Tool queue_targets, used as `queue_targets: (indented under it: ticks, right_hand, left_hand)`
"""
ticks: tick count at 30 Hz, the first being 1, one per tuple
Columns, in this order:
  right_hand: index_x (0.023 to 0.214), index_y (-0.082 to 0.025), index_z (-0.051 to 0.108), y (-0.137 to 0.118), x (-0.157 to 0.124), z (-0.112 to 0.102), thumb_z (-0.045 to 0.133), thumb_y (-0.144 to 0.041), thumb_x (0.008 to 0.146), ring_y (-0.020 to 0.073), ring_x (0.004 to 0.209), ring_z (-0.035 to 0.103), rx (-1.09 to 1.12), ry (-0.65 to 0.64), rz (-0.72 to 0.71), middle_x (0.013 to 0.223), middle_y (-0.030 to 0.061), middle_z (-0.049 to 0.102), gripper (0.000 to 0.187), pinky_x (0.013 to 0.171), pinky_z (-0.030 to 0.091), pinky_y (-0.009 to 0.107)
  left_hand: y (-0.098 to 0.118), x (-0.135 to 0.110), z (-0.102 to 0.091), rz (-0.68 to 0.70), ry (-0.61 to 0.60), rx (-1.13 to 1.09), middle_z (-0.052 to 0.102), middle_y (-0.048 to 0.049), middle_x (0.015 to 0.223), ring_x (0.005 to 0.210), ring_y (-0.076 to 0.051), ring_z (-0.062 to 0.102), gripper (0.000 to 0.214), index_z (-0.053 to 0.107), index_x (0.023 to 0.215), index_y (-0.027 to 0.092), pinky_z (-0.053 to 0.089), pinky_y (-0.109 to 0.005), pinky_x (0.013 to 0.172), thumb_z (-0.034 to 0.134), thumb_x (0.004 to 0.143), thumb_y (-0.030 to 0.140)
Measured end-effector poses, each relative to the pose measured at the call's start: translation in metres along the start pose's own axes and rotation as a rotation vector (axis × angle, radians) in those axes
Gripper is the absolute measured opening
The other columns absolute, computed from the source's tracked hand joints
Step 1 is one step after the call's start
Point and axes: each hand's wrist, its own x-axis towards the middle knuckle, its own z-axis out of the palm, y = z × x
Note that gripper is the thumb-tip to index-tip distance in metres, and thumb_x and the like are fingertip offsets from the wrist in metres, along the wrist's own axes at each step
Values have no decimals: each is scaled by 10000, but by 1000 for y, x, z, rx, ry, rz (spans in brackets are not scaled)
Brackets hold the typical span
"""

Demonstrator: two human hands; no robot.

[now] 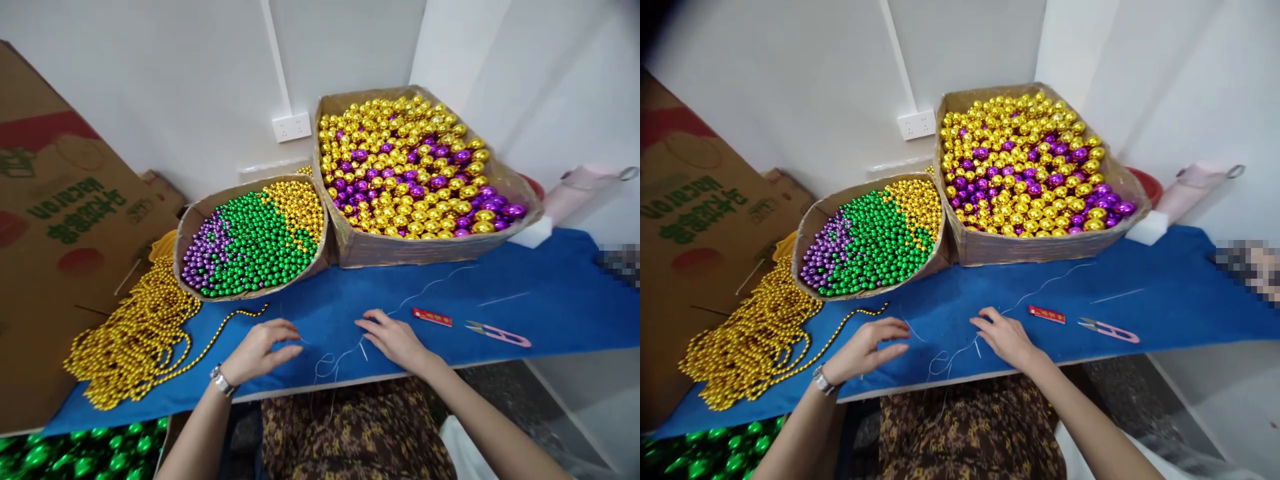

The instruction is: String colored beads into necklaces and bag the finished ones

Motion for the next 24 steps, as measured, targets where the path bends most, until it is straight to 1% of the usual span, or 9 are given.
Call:
queue_targets:
  ticks: [2, 3, 8, 10, 12, 14, 18, 21, 24]
  right_hand:
    - [1135, -297, 599, -6, 3, 0, 453, -287, 900, 144, 799, 644, 1, -33, -55, 1161, 55, 562, 277, 684, 515, 260]
    - [1112, -296, 609, -9, 4, 1, 465, -295, 896, 145, 806, 643, 4, -49, -82, 1152, 52, 565, 259, 685, 513, 257]
    - [1035, -277, 628, -21, 5, 5, 475, -296, 895, 148, 807, 633, 18, -101, -170, 1130, 49, 579, 208, 685, 491, 255]
    - [934, -245, 641, -25, 5, 7, 446, -265, 906, 150, 771, 628, 23, -104, -175, 1064, 49, 606, 199, 662, 482, 258]
    - [870, -218, 626, -29, 4, 6, 399, -235, 921, 142, 719, 619, 39, -94, -167, 957, 45, 627, 234, 631, 470, 246]
    - [880, -208, 604, -35, 0, 3, 357, -218, 934, 133, 697, 609, 68, -75, -161, 864, 37, 629, 252, 620, 458, 228]
    - [896, -208, 586, -47, -11, -11, 338, -234, 946, 143, 721, 602, 111, -32, -174, 786, 38, 630, 255, 659, 442, 237]
    - [875, -214, 593, -45, -19, -21, 338, -258, 949, 156, 689, 596, 105, -9, -175, 748, 40, 634, 269, 654, 432, 259]
    - [887, -218, 598, -34, -25, -26, 335, -264, 948, 167, 688, 603, 87, 14, -160, 749, 47, 644, 273, 643, 432, 267]
  left_hand:
    - [1, 6, 13, -72, 152, -2, 658, -52, 802, 739, -163, 583, 256, 700, 830, 185, 437, -244, 675, 526, 842, 372]
    - [1, 9, 24, -99, 152, -56, 642, -43, 741, 690, -153, 563, 288, 691, 790, 169, 428, -242, 644, 507, 851, 382]
    - [5, 19, 99, -228, -174, -511, 630, -32, 678, 578, -105, 509, 372, 687, 790, 133, 396, -205, 536, 532, 811, 471]
    - [5, 19, 129, -358, -213, -709, 618, -27, 657, 517, -83, 491, 421, 680, 801, 124, 380, -192, 489, 558, 771, 526]
    - [6, 20, 153, -506, -132, -888, 610, -23, 656, 469, -67, 470, 464, 667, 800, 120, 358, -183, 443, 601, 714, 571]
    - [8, 22, 168, -598, 48, -1062, 620, -31, 698, 468, -67, 477, 486, 656, 811, 122, 357, -183, 425, 641, 668, 586]
    - [14, 33, 156, -551, 411, -1430, 661, -74, 803, 635, -119, 588, 391, 655, 823, 133, 456, -217, 561, 724, 655, 479]
    - [12, 40, 118, -500, 482, -1522, 680, -88, 774, 690, -159, 638, 337, 642, 815, 127, 493, -277, 678, 719, 690, 431]
    - [2, 44, 75, -449, 509, -1413, 678, -73, 689, 653, -172, 654, 364, 635, 859, 102, 503, -305, 692, 688, 724, 436]
